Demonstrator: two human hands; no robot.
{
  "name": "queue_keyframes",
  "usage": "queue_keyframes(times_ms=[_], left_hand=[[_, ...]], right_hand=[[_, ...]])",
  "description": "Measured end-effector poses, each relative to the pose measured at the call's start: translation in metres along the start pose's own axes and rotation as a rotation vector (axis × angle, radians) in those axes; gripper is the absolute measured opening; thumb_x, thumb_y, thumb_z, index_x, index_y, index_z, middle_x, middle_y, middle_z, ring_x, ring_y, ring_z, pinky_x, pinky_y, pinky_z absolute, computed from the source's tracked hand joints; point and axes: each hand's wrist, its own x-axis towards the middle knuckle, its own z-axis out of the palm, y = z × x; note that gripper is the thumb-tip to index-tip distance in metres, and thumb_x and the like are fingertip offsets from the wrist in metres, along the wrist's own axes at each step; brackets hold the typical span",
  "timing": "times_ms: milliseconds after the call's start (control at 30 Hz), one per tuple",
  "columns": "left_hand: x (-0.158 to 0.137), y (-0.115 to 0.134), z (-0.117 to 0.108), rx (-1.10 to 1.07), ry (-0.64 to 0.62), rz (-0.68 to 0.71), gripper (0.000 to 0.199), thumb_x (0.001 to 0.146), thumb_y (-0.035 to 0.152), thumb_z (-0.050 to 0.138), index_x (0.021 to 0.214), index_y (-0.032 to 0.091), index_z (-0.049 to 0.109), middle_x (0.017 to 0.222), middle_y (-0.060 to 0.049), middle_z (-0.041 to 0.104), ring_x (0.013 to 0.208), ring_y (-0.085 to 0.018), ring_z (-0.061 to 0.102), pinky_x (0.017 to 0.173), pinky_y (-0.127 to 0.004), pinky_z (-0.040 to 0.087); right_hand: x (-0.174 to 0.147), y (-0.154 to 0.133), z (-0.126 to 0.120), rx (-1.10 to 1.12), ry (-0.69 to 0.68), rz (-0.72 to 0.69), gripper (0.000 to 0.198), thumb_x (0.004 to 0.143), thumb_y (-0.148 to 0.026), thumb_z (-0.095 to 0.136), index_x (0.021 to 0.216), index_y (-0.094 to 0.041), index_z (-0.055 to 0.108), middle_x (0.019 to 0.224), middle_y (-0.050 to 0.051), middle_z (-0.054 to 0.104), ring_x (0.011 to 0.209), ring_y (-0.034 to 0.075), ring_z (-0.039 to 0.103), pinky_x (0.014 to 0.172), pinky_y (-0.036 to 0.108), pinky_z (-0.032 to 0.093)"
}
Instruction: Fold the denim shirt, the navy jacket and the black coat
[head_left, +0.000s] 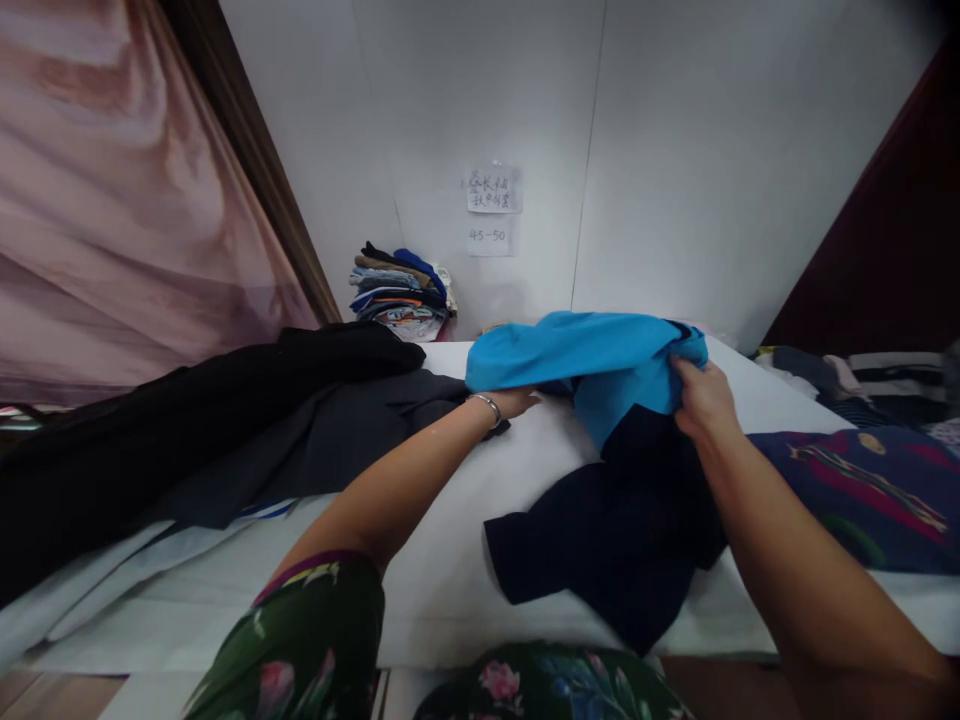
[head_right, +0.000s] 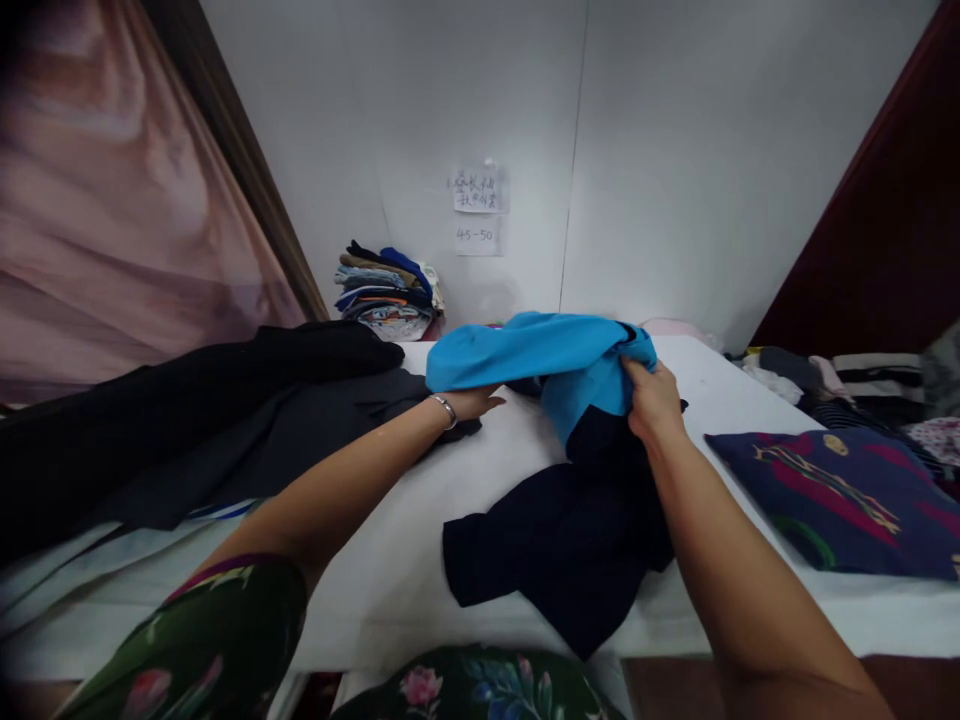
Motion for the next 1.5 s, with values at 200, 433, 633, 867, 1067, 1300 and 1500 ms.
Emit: queue_keyframes(times_ms=[200, 433, 633, 867, 1067, 1300, 1500], left_hand=[[0.038, 0.048, -0.011, -0.124, -0.002, 0.411, 0.048, 0.089, 0.05, 0.046, 0.122, 0.018, 0.058, 0.125, -0.008, 0.061, 0.12, -0.024, 0.053, 0.104, -0.036, 0.037], [0.081, 0.067, 0.046, 0.17, -0.441, 0.374, 0.046, 0.082, 0.042, 0.059, 0.119, 0.014, 0.061, 0.123, -0.009, 0.063, 0.11, -0.021, 0.059, 0.097, -0.029, 0.042], [0.056, -0.028, 0.081, 0.269, -0.456, -0.125, 0.037, 0.085, 0.044, 0.054, 0.066, 0.015, 0.067, 0.07, -0.007, 0.069, 0.066, -0.017, 0.064, 0.066, -0.027, 0.048], [0.03, -0.048, 0.104, 0.331, -0.211, -0.141, 0.047, 0.084, 0.059, 0.047, 0.074, 0.018, 0.068, 0.085, -0.01, 0.068, 0.095, -0.026, 0.06, 0.083, -0.033, 0.044], [0.032, -0.025, 0.112, 0.389, -0.283, -0.028, 0.055, 0.081, 0.066, 0.046, 0.091, 0.018, 0.068, 0.108, -0.012, 0.067, 0.11, -0.029, 0.055, 0.096, -0.036, 0.038], [0.025, -0.033, 0.112, 0.116, -0.85, -0.441, 0.068, 0.065, 0.08, 0.05, 0.08, 0.017, 0.069, 0.078, -0.012, 0.07, 0.07, -0.025, 0.064, 0.065, -0.034, 0.049], [0.016, -0.027, 0.121, 0.102, -0.688, -0.21, 0.011, 0.069, 0.031, 0.066, 0.071, 0.021, 0.067, 0.075, -0.004, 0.069, 0.077, -0.02, 0.061, 0.07, -0.026, 0.047]], right_hand=[[0.012, 0.007, -0.014, 0.096, -0.111, 0.415, 0.027, 0.084, -0.043, 0.056, 0.095, -0.02, 0.066, 0.085, 0.007, 0.073, 0.088, 0.025, 0.069, 0.08, 0.042, 0.057], [0.002, 0.065, -0.047, 0.243, -0.233, 0.593, 0.058, 0.086, -0.069, 0.034, 0.098, -0.022, 0.067, 0.092, 0.011, 0.073, 0.102, 0.027, 0.065, 0.089, 0.046, 0.051], [-0.014, 0.106, -0.092, 0.238, -0.164, 0.623, 0.061, 0.078, -0.077, 0.037, 0.094, -0.026, 0.066, 0.093, 0.01, 0.073, 0.101, 0.029, 0.065, 0.09, 0.051, 0.05], [-0.025, 0.103, -0.095, 0.285, -0.155, 0.589, 0.069, 0.074, -0.081, 0.038, 0.104, -0.026, 0.067, 0.099, 0.012, 0.072, 0.109, 0.03, 0.061, 0.095, 0.05, 0.047], [-0.03, 0.09, -0.096, 0.311, -0.253, 0.578, 0.072, 0.077, -0.082, 0.029, 0.107, -0.027, 0.064, 0.106, 0.009, 0.07, 0.112, 0.028, 0.06, 0.096, 0.048, 0.046], [-0.028, 0.078, -0.102, 0.256, -0.302, 0.574, 0.082, 0.071, -0.088, 0.024, 0.106, -0.025, 0.063, 0.101, 0.01, 0.071, 0.103, 0.028, 0.064, 0.092, 0.045, 0.049], [-0.017, 0.061, -0.112, -0.069, -0.253, 0.514, 0.041, 0.08, -0.056, 0.053, 0.099, -0.022, 0.064, 0.096, 0.009, 0.071, 0.093, 0.025, 0.066, 0.073, 0.035, 0.054]])
